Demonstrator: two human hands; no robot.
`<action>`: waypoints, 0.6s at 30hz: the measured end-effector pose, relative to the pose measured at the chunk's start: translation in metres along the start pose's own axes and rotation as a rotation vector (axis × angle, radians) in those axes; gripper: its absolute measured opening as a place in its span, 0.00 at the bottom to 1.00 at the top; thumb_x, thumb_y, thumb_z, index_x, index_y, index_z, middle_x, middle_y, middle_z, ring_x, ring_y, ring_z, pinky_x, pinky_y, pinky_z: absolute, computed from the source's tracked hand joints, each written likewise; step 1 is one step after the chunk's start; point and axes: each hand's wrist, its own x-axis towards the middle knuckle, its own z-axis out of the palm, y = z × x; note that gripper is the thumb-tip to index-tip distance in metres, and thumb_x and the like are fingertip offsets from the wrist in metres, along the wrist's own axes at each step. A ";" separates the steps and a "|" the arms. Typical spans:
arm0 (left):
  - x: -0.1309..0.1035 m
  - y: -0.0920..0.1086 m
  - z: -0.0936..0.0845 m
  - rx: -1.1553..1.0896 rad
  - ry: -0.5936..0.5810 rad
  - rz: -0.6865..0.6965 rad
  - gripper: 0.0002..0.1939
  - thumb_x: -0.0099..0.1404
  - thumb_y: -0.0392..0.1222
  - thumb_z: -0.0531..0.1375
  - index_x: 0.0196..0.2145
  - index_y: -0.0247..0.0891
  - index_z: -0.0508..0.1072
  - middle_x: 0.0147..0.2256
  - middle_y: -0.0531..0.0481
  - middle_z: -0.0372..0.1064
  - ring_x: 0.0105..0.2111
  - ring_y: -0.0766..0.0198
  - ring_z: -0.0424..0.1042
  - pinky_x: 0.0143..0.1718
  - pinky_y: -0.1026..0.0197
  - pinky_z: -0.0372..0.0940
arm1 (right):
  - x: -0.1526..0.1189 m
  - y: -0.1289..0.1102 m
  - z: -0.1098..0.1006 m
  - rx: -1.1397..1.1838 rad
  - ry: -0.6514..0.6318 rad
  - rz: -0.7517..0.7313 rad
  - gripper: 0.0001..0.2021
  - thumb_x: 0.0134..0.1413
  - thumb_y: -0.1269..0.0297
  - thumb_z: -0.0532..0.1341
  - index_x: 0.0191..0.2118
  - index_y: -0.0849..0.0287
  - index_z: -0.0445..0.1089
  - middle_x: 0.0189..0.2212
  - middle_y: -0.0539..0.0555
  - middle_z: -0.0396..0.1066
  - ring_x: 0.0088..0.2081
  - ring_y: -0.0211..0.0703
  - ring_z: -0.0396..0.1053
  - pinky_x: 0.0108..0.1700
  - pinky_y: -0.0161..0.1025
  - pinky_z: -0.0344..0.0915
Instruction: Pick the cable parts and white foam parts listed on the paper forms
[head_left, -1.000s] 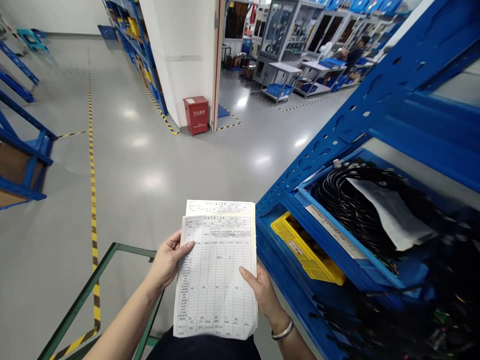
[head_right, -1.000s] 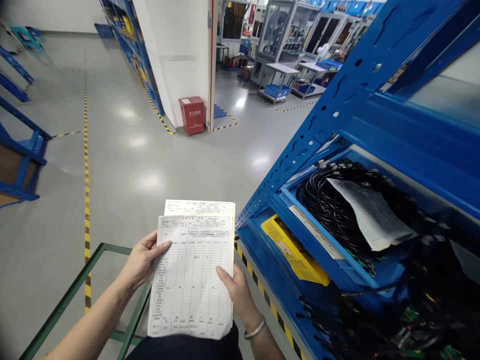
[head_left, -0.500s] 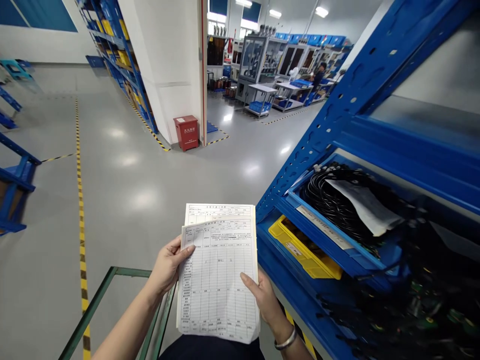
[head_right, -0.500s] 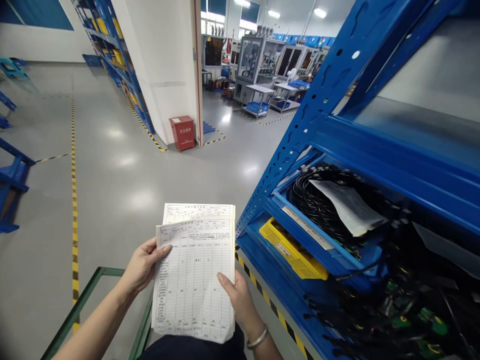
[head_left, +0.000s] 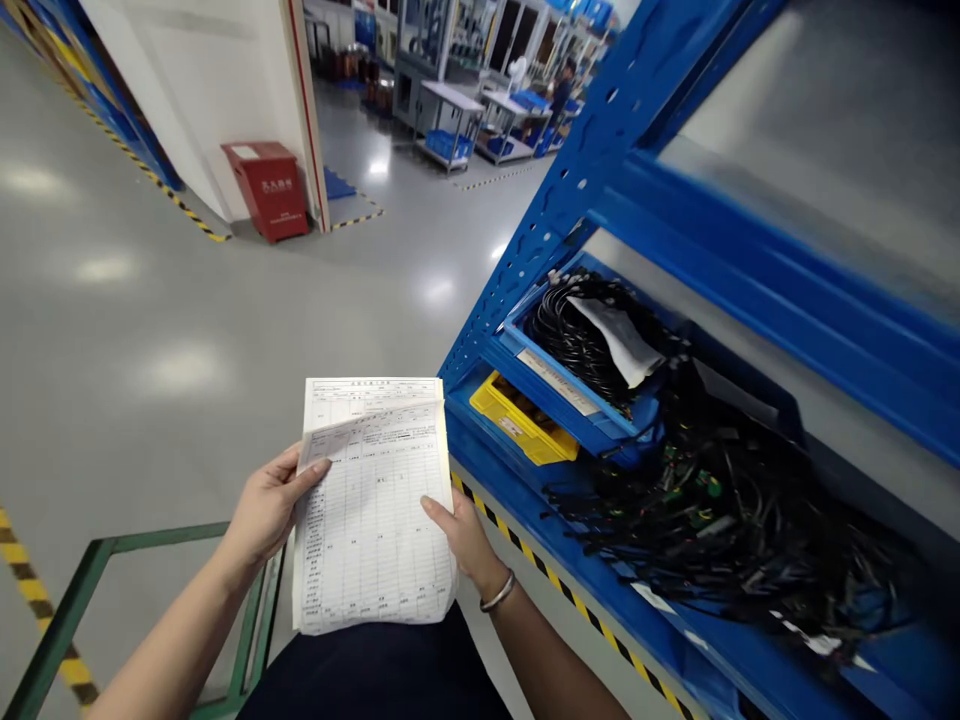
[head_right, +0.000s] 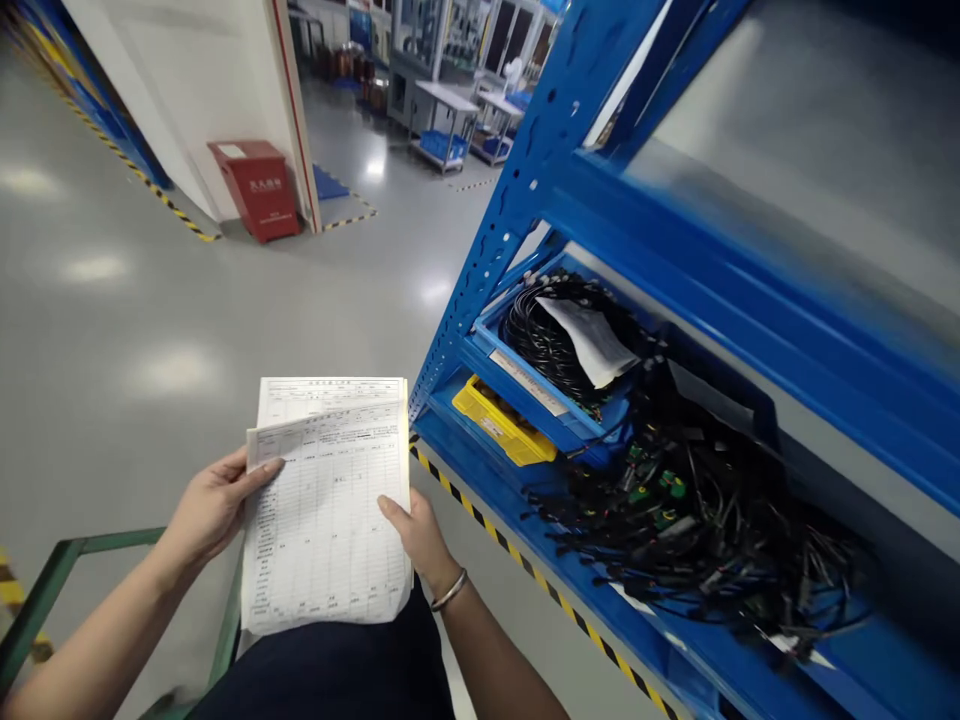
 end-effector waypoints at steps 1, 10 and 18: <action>0.004 -0.008 0.002 0.008 -0.003 -0.022 0.24 0.54 0.46 0.72 0.48 0.39 0.78 0.48 0.46 0.77 0.48 0.57 0.75 0.49 0.63 0.71 | 0.000 0.005 -0.004 0.003 0.029 0.044 0.21 0.55 0.51 0.67 0.51 0.58 0.72 0.49 0.58 0.75 0.50 0.55 0.73 0.56 0.55 0.68; 0.041 -0.088 0.050 0.107 -0.014 -0.113 0.19 0.57 0.49 0.70 0.44 0.38 0.80 0.50 0.44 0.76 0.47 0.52 0.75 0.45 0.58 0.72 | 0.007 0.044 -0.084 0.139 0.124 0.267 0.24 0.58 0.54 0.65 0.57 0.59 0.69 0.50 0.59 0.75 0.53 0.56 0.72 0.57 0.57 0.68; 0.068 -0.104 0.087 0.193 0.041 -0.152 0.26 0.54 0.49 0.71 0.49 0.39 0.75 0.51 0.40 0.75 0.56 0.50 0.71 0.59 0.52 0.63 | 0.057 0.045 -0.210 0.050 0.447 0.279 0.30 0.45 0.53 0.72 0.54 0.57 0.71 0.52 0.57 0.74 0.49 0.53 0.74 0.55 0.51 0.71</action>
